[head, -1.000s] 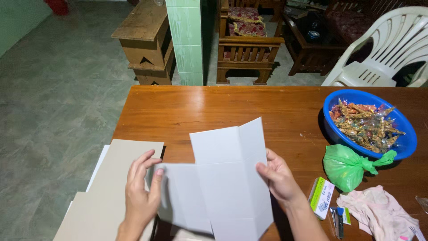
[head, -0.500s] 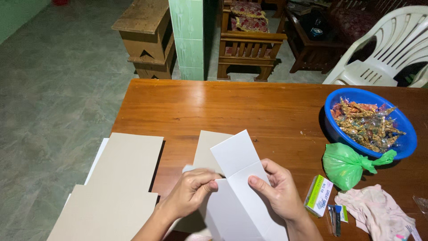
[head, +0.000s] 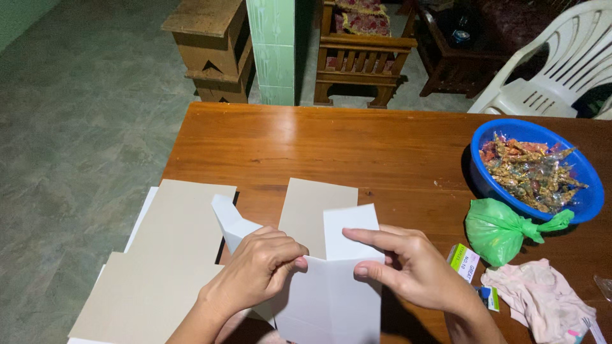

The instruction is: The person picks up flat cardboard sheets from a stack and folds them along pre-scored lines to form rectangular boxes.

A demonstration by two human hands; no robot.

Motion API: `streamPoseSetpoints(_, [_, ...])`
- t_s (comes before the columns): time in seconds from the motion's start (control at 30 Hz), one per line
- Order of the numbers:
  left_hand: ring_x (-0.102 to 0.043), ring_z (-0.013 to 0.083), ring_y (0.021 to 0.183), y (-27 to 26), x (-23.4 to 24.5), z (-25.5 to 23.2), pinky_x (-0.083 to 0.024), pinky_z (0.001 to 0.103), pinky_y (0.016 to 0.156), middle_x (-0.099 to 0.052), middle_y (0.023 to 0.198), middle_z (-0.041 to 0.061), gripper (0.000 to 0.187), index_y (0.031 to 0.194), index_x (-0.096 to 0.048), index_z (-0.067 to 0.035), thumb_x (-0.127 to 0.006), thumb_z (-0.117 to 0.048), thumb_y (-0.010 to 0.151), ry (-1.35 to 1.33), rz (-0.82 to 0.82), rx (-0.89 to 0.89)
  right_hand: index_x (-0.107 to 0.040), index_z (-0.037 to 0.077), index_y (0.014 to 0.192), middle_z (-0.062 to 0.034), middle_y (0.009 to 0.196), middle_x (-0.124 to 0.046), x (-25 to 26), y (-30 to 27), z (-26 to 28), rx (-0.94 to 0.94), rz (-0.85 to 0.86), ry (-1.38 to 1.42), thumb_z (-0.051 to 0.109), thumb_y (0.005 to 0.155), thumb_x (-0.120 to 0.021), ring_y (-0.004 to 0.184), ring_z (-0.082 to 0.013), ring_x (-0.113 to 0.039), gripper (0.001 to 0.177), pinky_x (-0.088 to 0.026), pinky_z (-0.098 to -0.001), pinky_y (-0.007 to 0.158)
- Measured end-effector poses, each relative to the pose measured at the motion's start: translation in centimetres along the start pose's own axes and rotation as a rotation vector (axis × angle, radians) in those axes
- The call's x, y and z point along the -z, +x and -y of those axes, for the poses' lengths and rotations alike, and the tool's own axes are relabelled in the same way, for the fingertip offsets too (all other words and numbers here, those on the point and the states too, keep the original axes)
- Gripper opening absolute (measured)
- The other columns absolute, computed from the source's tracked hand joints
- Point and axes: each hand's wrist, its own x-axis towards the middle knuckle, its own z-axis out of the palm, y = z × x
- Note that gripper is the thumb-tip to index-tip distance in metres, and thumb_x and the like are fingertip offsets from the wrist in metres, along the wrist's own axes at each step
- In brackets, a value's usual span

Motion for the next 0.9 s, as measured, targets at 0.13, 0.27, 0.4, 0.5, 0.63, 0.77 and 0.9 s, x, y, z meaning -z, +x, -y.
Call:
streamPoseSetpoints(0.13, [-0.067,0.0221,0.069,-0.2,0.2,-0.7,-0.048,0.039,0.087,-0.072,0.07,0.004,0.002,0.083,-0.073,-0.005,-0.071,-0.006,0.083,0.02,-0.026,-0.052,-0.089,0.014,0.119,-0.0139,0.08,-0.068,-1.4,1.3,-3.1,0.138,-0.051,-0.049,0.021,0.091,-0.084,0.074,-0.0165,-0.057,0.029,-0.049,-0.0302,0.065])
streamPoseSetpoints(0.27, [-0.065,0.0211,0.067,0.1,0.1,-1.0,-0.048,0.039,0.089,-0.07,0.07,0.005,0.005,0.085,-0.074,-0.006,-0.072,-0.01,0.087,0.007,-0.049,-0.027,-0.081,-0.001,0.1,-0.0109,0.093,-0.064,-2.1,1.8,-3.3,0.571,-0.153,0.209,0.009,0.09,-0.077,0.087,-0.019,-0.061,0.015,-0.051,-0.032,0.073])
streamPoseSetpoints(0.4, [-0.065,0.0229,0.067,0.6,0.4,-1.3,-0.049,0.036,0.082,-0.07,0.069,0.006,0.008,0.085,-0.074,-0.006,-0.073,-0.013,0.088,-0.004,-0.059,0.031,-0.079,-0.002,0.084,-0.0095,0.071,-0.075,-3.2,1.7,-2.7,0.194,-0.096,0.401,0.008,0.088,-0.074,0.067,-0.0158,-0.065,0.011,-0.052,-0.0306,0.058])
streamPoseSetpoints(0.5, [-0.065,0.0275,0.074,0.6,0.7,-1.6,-0.048,0.036,0.075,-0.069,0.072,0.007,0.012,0.084,-0.074,-0.006,-0.076,-0.017,0.088,0.013,-0.034,0.055,-0.076,0.002,0.083,-0.0057,0.074,-0.076,-2.1,1.5,-2.2,0.512,-0.321,0.104,0.006,0.086,-0.073,0.067,-0.0145,-0.072,0.005,-0.056,-0.0282,0.059])
streamPoseSetpoints(0.63, [-0.07,0.0245,0.074,0.2,0.4,-1.2,-0.054,0.033,0.066,-0.074,0.087,0.011,0.014,0.091,-0.069,-0.004,-0.072,-0.018,0.09,-0.095,-0.069,0.149,-0.08,0.005,0.09,-0.0063,0.078,-0.077,0.0,1.0,0.3,0.448,-0.503,0.078,0.006,0.082,-0.078,0.071,-0.0153,-0.072,0.008,-0.055,-0.0296,0.063])
streamPoseSetpoints(0.77, [-0.07,0.0105,0.06,-0.7,-0.9,0.9,-0.053,0.025,0.053,-0.075,0.075,0.007,0.016,0.101,-0.072,-0.001,-0.072,-0.015,0.094,-0.039,-0.474,0.294,-0.067,0.0,0.12,-0.0157,0.117,-0.068,-0.2,-0.2,0.9,0.635,-0.971,-0.167,0.009,0.086,-0.08,0.112,-0.0244,-0.063,0.037,-0.05,-0.0356,0.099])
streamPoseSetpoints(0.9, [-0.061,0.0069,0.068,-2.1,-2.3,3.8,-0.047,0.022,0.058,-0.072,0.082,0.005,0.019,0.114,-0.066,0.004,-0.064,-0.011,0.102,-0.512,-0.786,0.417,-0.061,-0.003,0.132,-0.0168,0.128,-0.062,-3.8,1.0,-1.7,0.474,-1.06,0.065,0.013,0.094,-0.075,0.117,-0.0218,-0.061,0.044,-0.05,-0.0342,0.105])
